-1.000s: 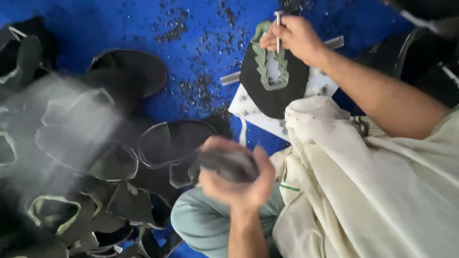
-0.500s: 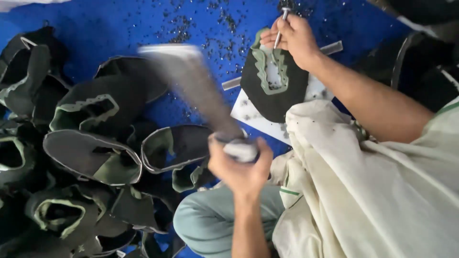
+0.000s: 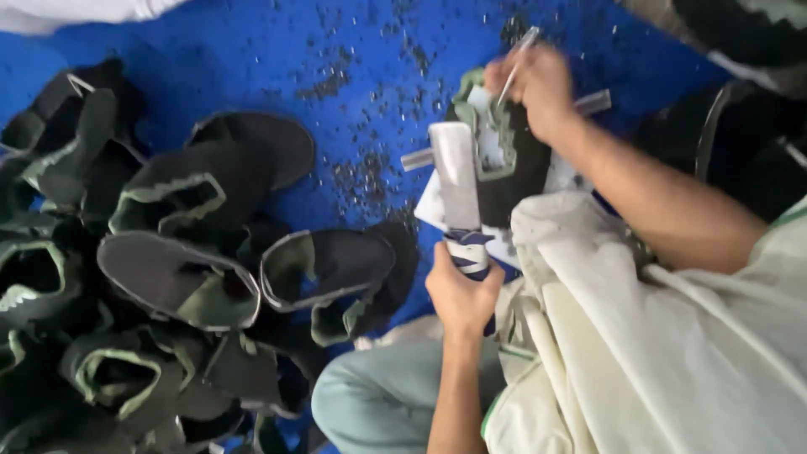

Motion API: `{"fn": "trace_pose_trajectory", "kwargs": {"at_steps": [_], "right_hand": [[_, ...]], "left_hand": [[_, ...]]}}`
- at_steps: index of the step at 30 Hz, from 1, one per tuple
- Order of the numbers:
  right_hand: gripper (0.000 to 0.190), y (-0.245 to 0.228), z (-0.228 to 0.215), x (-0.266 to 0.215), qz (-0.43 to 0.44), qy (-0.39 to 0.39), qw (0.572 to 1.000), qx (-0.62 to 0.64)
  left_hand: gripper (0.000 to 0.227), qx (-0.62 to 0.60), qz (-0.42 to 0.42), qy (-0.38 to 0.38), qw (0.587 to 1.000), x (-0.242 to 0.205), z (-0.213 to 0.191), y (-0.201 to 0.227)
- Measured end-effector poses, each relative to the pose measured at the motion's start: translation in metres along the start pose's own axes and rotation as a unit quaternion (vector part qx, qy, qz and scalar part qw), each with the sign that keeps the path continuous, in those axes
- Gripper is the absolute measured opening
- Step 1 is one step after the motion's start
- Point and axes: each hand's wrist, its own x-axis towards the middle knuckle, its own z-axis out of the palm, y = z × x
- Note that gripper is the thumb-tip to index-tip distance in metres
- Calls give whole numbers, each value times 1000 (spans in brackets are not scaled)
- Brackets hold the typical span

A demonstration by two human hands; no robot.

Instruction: The person punches holes or sets components into shoe uppers using a punch tool and a mallet.

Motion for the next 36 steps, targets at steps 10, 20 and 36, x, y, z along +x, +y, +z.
{"fn": "trace_pose_trajectory", "kwargs": {"at_steps": [10,20,36], "right_hand": [[7,-23,58,-48,130,-226,965,-33],[10,-50,66,-78,-48,-246,948,-197],[8,-47,70,-61,-39,-196,966,-161]], "left_hand": [[41,-106,20,157,982,-61,-78,45],[37,-84,119,86,986,-29,-42,24],[31,-289,210,161,920,-15,-39,2]]}}
